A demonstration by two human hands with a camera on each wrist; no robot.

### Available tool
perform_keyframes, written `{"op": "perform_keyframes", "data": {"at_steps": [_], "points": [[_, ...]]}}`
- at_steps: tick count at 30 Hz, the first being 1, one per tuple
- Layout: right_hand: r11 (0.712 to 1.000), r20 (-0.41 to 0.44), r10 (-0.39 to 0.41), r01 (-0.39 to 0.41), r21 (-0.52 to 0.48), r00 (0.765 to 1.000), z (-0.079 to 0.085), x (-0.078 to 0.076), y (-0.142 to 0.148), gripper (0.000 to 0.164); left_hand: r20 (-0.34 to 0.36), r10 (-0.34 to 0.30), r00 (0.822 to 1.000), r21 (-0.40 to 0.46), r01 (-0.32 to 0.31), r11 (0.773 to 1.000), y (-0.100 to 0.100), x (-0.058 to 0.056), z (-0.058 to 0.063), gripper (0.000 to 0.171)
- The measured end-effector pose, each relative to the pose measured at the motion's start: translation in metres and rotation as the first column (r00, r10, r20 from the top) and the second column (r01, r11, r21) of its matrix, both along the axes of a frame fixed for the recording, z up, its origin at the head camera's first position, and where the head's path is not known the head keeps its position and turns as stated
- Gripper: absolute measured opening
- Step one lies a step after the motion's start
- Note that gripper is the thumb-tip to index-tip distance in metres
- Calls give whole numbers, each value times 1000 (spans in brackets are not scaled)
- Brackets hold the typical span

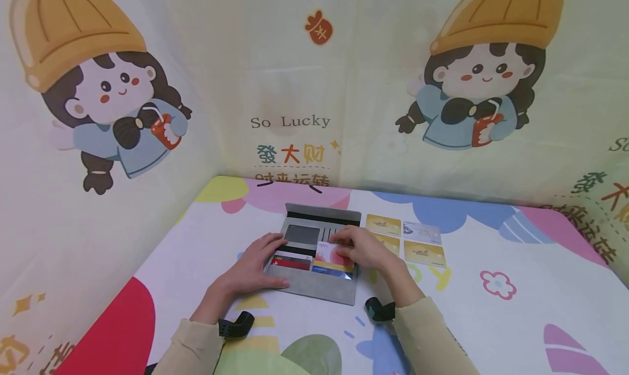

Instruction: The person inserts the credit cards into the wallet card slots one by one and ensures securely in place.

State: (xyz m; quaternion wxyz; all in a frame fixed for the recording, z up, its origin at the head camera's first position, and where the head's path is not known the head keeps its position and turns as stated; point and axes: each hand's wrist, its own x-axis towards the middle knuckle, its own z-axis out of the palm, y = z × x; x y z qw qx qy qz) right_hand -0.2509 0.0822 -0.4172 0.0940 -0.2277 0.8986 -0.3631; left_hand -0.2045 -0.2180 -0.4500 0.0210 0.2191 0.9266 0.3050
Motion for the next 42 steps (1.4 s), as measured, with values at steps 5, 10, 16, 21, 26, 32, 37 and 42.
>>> {"op": "perform_keyframes", "data": {"at_steps": [5,10,16,21,26,32,37,42], "points": [[1000,9,10,-10,-9,1000,0,1,0,28,-3,4,1000,-4,-4,1000,0,0,1,96],[1000,24,0,0,1,1000,0,0,0,28,0,0,1000,-3,0,1000,0,1,0,96],[1000,24,-4,4,-1,1000,0,0,2,27,-8,-5,1000,-5,5,1000,0,0,0,96],[1000,8,28,-28,-1,1000,0,0,2,27,-7,-3,1000,-9,3,1000,0,1,0,96],[999,10,37,-37,9,999,1,1,0,26,-4,-3,1000,-7,3,1000,0,1,1,96],[1000,33,-2,1,21,999,3,3,-4,27,1,3,1000,-5,-3,1000,1,2,1,96],[999,40,-40,38,36,998,2,3,-5,27,2,8,1000,-9,-8,1000,1,2,0,96],[998,37,-43,42,37,998,1,2,-5,27,5,11,1000,-14,-11,1000,0,1,0,96]]}}
